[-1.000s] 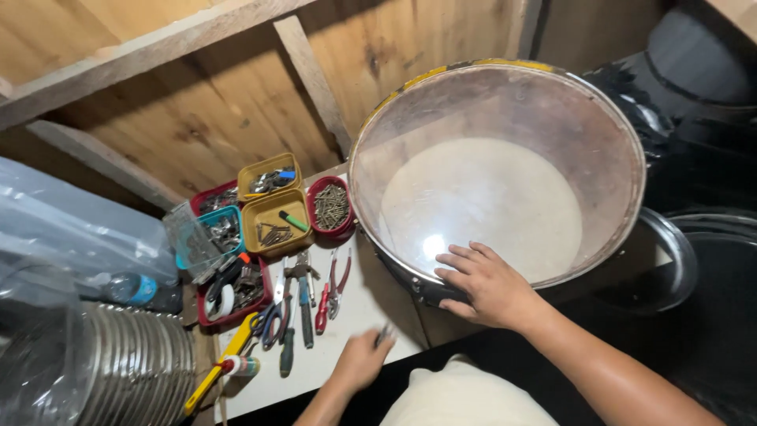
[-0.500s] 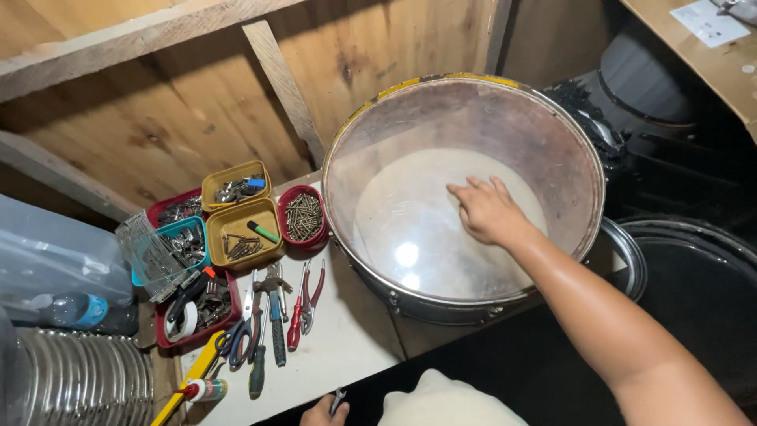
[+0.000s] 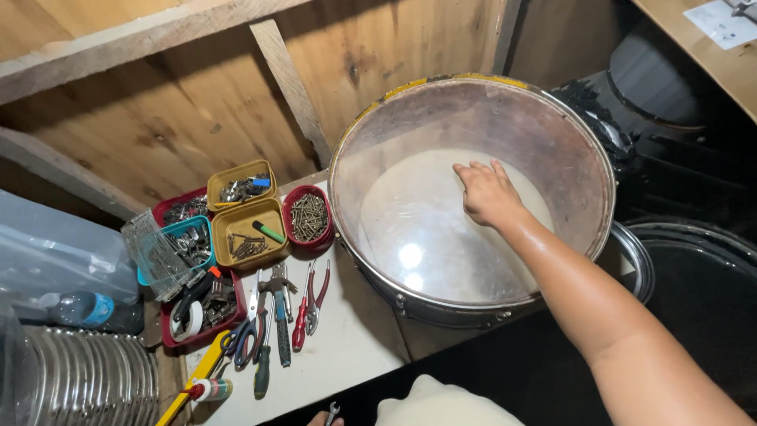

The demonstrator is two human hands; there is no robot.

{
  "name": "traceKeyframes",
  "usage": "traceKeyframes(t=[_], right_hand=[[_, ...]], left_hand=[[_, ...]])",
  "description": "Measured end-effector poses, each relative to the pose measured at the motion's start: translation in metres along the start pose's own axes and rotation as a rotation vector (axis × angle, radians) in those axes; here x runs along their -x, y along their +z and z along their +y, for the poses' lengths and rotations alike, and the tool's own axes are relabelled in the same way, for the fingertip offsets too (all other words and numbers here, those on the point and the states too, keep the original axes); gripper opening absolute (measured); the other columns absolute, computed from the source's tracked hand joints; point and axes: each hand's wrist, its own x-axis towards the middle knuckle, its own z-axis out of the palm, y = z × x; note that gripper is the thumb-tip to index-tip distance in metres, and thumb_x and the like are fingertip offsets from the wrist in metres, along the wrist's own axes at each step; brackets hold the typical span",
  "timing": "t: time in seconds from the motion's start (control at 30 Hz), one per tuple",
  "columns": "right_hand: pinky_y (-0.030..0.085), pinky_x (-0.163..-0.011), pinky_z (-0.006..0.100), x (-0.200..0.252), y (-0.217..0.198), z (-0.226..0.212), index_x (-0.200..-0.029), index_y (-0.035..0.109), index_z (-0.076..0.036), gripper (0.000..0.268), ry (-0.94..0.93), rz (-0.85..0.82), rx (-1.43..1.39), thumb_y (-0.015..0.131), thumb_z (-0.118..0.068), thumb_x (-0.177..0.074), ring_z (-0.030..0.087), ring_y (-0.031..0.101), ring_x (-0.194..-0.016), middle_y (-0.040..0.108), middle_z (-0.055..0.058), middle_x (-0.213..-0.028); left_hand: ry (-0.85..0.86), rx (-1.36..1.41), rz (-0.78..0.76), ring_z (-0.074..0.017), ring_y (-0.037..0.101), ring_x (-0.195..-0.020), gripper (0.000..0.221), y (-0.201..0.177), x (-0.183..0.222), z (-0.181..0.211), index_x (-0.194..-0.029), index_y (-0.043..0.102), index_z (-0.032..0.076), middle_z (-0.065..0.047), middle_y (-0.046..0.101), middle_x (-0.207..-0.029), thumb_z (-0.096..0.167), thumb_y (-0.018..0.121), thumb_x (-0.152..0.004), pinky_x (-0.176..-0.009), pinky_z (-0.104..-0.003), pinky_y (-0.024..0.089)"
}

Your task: Adjusting the tension bolts on a drum rim using a wrench to tune or secure the drumhead.

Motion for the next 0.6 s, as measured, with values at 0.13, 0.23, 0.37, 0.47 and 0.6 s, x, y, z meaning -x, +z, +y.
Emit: traceKeyframes(t=[0.13,0.23,0.37,0.47,0.6], right_hand=[[0.024,-0.126,0.057,0.013,-0.036,-0.025,-0.156,0.045,-0.019,0.061,0.022,-0.059,-0.018,0.041,-0.021,-0.096,0.023,0.044,-0.149,0.06,0.004,-0.15],[0.026,-0.115,0.067,0.042,-0.039,-0.07,-0.152,0.042,-0.006,0.062,-0.042,-0.202,0.095,0.038,-0.032,-0.097,0.035,0.037,-0.149,0.047,0.013,-0.156],[0.038,-0.096,0.063,0.127,-0.04,-0.158,-0.096,0.064,-0.007,0.04,-0.345,0.165,-0.131,0.067,-0.043,-0.078,0.042,0.055,-0.093,0.061,0.018,-0.097],[0.042,-0.083,0.053,0.155,-0.039,-0.189,-0.088,0.059,-0.007,0.058,-0.388,0.32,-0.209,0.085,-0.052,-0.063,0.041,0.052,-0.084,0.054,0.017,-0.089],[0.038,-0.068,0.044,0.155,-0.05,-0.183,-0.082,0.058,-0.016,0.038,-0.418,0.354,0.021,0.079,-0.045,-0.073,0.032,0.051,-0.075,0.052,0.007,-0.078]], left_hand=[[-0.02,0.034,-0.028,-0.0205,0.07,-0.121,0.049,-0.007,0.005,0.005,-0.128,0.072,0.035,0.002,0.08,-0.119,0.053,0.07,-0.082,-0.11,-0.025,0.049],[-0.028,0.048,-0.04,-0.0201,0.069,-0.125,0.052,-0.01,0.008,0.007,-0.131,0.071,0.035,0.002,0.08,-0.123,0.052,0.07,-0.082,-0.113,-0.025,0.047],[0.075,0.011,0.081,-0.0263,0.073,-0.105,0.038,0.009,-0.01,0.004,-0.108,0.075,0.032,-0.006,0.08,-0.101,0.057,0.069,-0.08,-0.095,-0.031,0.054],[0.253,0.029,0.089,-0.0305,0.072,-0.106,0.035,0.001,0.001,0.015,-0.102,0.072,0.027,-0.012,0.077,-0.1,0.056,0.066,-0.085,-0.091,-0.036,0.052],[0.289,0.084,-0.016,-0.0324,0.071,-0.095,0.031,-0.035,0.044,0.057,-0.095,0.066,0.017,-0.012,0.076,-0.092,0.048,0.06,-0.095,-0.085,-0.037,0.05]])
